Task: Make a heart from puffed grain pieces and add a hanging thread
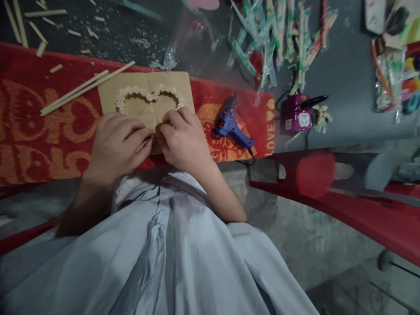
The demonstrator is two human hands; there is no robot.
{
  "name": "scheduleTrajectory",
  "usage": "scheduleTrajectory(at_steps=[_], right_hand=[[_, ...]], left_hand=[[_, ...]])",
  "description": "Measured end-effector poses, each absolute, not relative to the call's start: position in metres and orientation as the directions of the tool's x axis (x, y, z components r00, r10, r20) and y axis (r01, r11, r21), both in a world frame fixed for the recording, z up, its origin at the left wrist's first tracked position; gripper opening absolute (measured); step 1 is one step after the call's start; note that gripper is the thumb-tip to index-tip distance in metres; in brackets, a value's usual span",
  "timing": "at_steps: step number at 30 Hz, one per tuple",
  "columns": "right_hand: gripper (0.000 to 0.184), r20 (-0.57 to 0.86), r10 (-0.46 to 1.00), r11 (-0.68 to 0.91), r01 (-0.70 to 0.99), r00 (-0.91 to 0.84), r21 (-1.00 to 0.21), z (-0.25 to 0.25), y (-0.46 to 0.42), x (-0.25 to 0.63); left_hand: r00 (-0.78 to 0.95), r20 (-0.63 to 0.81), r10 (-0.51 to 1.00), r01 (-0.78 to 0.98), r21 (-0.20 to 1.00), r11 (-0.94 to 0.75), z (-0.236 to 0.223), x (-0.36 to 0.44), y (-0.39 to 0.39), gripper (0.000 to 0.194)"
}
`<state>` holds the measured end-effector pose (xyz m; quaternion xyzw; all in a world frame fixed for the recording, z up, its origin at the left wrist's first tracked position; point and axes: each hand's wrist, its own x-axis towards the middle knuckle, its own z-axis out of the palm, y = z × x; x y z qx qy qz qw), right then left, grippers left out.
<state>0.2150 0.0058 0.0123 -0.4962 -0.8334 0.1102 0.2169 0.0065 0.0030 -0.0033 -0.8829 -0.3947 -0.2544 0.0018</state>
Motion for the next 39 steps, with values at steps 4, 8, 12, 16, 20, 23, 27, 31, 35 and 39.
scheduleTrajectory(at_steps=[4, 8, 12, 16, 20, 23, 27, 31, 35, 39], right_hand=[[0.017, 0.235, 0.884, 0.467, 0.792, -0.405, -0.393, 0.014, 0.001, 0.216], [0.016, 0.240, 0.888, 0.458, 0.811, -0.393, -0.364, 0.012, -0.004, 0.215], [0.015, 0.255, 0.883, 0.464, 0.810, -0.394, -0.358, 0.006, -0.004, 0.215], [0.012, 0.274, 0.878, 0.473, 0.803, -0.393, -0.362, 0.004, -0.003, 0.218], [0.012, 0.291, 0.874, 0.478, 0.799, -0.389, -0.366, 0.005, -0.004, 0.219], [0.013, 0.289, 0.875, 0.477, 0.795, -0.389, -0.374, 0.004, -0.004, 0.218], [0.013, 0.279, 0.873, 0.483, 0.790, -0.400, -0.377, 0.000, -0.003, 0.216], [0.013, 0.258, 0.872, 0.487, 0.792, -0.416, -0.368, -0.003, -0.001, 0.217], [0.015, 0.267, 0.870, 0.490, 0.792, -0.415, -0.365, -0.004, -0.001, 0.216], [0.015, 0.280, 0.872, 0.484, 0.797, -0.402, -0.363, -0.004, -0.004, 0.216]], left_hand=[[0.539, 0.447, 0.714, 0.693, 0.246, -0.678, -0.004, 0.007, 0.004, 0.014], [0.553, 0.509, 0.660, 0.686, 0.173, -0.707, -0.005, 0.007, 0.005, 0.010], [0.550, 0.512, 0.660, 0.688, 0.171, -0.706, -0.006, 0.007, 0.005, 0.011], [0.520, 0.467, 0.715, 0.690, 0.264, -0.674, -0.007, 0.007, 0.004, 0.013], [0.519, 0.452, 0.725, 0.682, 0.292, -0.670, -0.007, 0.006, 0.004, 0.012], [0.514, 0.453, 0.728, 0.677, 0.308, -0.669, -0.007, 0.006, 0.005, 0.011], [0.504, 0.449, 0.738, 0.668, 0.340, -0.662, -0.008, 0.007, 0.005, 0.011], [0.515, 0.458, 0.725, 0.670, 0.312, -0.673, -0.008, 0.008, 0.004, 0.012], [0.532, 0.483, 0.695, 0.672, 0.259, -0.694, -0.008, 0.008, 0.005, 0.012], [0.537, 0.495, 0.683, 0.665, 0.248, -0.704, -0.010, 0.007, 0.005, 0.011]])
